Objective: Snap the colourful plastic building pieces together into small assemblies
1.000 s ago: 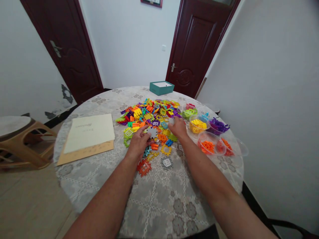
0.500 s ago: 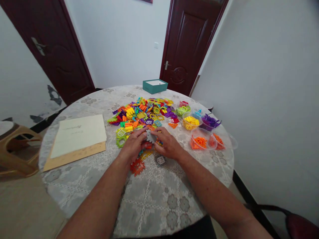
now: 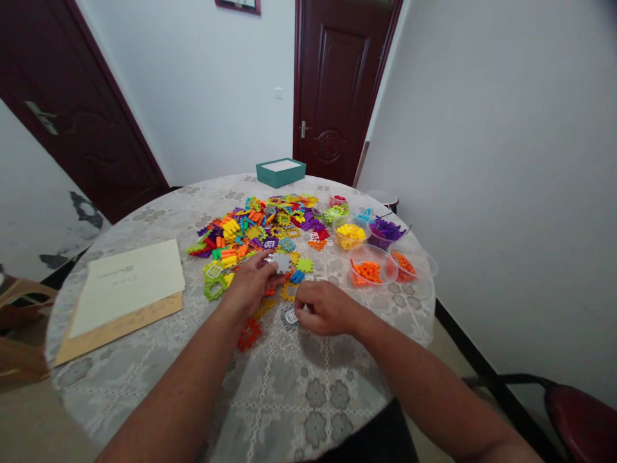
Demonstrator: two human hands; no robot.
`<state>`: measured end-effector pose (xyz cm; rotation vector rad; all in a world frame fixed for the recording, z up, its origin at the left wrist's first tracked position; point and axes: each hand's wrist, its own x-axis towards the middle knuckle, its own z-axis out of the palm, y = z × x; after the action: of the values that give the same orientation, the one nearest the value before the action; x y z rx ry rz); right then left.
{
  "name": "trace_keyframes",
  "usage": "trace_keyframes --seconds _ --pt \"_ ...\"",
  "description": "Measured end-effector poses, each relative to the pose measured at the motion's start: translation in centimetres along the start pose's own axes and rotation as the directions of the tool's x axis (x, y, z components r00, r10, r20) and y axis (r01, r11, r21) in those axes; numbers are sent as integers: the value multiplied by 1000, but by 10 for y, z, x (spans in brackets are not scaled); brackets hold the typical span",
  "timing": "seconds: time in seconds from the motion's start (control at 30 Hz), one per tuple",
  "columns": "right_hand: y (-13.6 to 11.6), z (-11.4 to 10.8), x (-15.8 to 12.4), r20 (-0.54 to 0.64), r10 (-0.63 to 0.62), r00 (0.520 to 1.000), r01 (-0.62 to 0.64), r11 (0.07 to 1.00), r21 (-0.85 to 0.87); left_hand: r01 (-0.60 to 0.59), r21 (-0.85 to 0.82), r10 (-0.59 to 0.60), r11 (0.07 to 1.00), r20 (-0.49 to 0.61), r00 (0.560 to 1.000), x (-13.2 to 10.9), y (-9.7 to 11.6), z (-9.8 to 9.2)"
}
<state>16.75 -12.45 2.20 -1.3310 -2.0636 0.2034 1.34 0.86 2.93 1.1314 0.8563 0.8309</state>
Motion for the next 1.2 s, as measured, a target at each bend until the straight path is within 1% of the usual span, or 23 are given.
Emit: trace_keyframes --seconds 0.03,0.07,0.17,0.2,0.27,0.33,0.37,0.43,0.47,0.53,0.67,0.77,0.9,1.0,1.1,1.2 --pt "3 0 -5 24 -57 998 56 997 56 -6 -5 6 1000 8 1000 4 3 10" --pt "7 1 -9 8 -90 996 89 991 96 -13 -5 13 1000 18 1000 9 5 20" --pt "20 4 -17 -152 -68 986 86 989 119 -14 0 14 1000 53 998 28 4 56" --pt "23 4 -19 -182 -66 981 90 988 127 11 5 -11 1000 57 998 33 1 69" --pt "25 0 -24 -194 -89 977 125 976 180 82 15 -83 997 77 994 44 -8 93" --pt "22 -6 -29 -208 -113 972 173 939 297 112 40 -115 993 84 990 53 -18 113" --pt "21 -9 -31 -237 -108 965 192 910 368 118 56 -123 991 83 989 56 -22 122" --pt "16 -13 -34 -329 -59 942 221 849 481 118 94 -125 989 70 990 63 -31 136" --pt "15 -15 -35 -379 -29 925 235 828 510 116 117 -124 986 63 990 67 -36 142" --pt "11 -18 -36 -463 2 886 264 820 507 107 171 -116 979 46 992 74 -44 152" --pt "6 -22 -35 -563 -29 826 315 852 418 60 316 -64 947 5 998 86 -58 166" --pt "4 -26 -34 -594 -55 803 339 861 379 0 442 -1 897 2 1000 89 -63 171" --pt "4 -29 -35 -582 -54 812 324 870 371 -81 614 94 786 11 996 88 -61 170" --pt "5 -29 -36 -569 -53 820 320 868 381 -106 706 140 700 10 990 88 -58 165" --pt "5 -29 -37 -572 -62 818 329 866 377 -112 750 142 652 24 990 92 -56 160" --pt "5 -28 -37 -577 -64 814 335 864 377 -108 766 105 634 53 993 97 -56 156"
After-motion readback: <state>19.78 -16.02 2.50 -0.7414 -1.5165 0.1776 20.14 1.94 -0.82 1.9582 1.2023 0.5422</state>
